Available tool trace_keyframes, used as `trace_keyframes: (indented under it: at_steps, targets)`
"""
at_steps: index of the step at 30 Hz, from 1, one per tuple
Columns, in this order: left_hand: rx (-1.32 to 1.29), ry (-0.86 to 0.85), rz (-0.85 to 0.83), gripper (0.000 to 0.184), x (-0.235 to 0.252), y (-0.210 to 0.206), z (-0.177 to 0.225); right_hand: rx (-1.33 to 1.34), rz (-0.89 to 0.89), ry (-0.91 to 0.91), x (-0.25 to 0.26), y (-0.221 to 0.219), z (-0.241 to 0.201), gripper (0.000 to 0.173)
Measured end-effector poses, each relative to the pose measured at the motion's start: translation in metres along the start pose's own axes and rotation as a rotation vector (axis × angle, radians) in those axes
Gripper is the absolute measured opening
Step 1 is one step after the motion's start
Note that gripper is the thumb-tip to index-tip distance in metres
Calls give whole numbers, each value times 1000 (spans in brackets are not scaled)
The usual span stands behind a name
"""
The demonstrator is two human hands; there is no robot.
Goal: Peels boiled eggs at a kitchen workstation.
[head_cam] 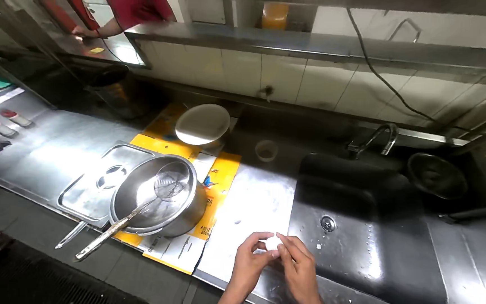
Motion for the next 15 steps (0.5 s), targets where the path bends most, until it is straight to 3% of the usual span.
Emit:
trace_keyframes:
  at_steps: [5, 10, 12, 15]
  targets:
    - [25, -53, 37, 40, -5, -5, 17, -40, 58, 96, 3, 6, -16, 29]
    - [74, -59, 48, 42, -8, -12, 21, -129, 112, 58, 6, 13, -19, 31]
    - [69, -68, 38, 42, -10, -14, 23, -139, 120, 3, 7, 16, -19, 29]
    - [12, -138, 11, 39, -12, -20, 30, 14, 164, -232, 9, 24, -14, 25]
Point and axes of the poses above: each hand's wrist, its own x-axis towards the middle knuckle, its own y-axis out of the back of the hand, z = x × y, the point moved 6 cm from there along x, towards the middle knuckle, and after that the axes turned 7 degrees about x, right-handed, at the moved point
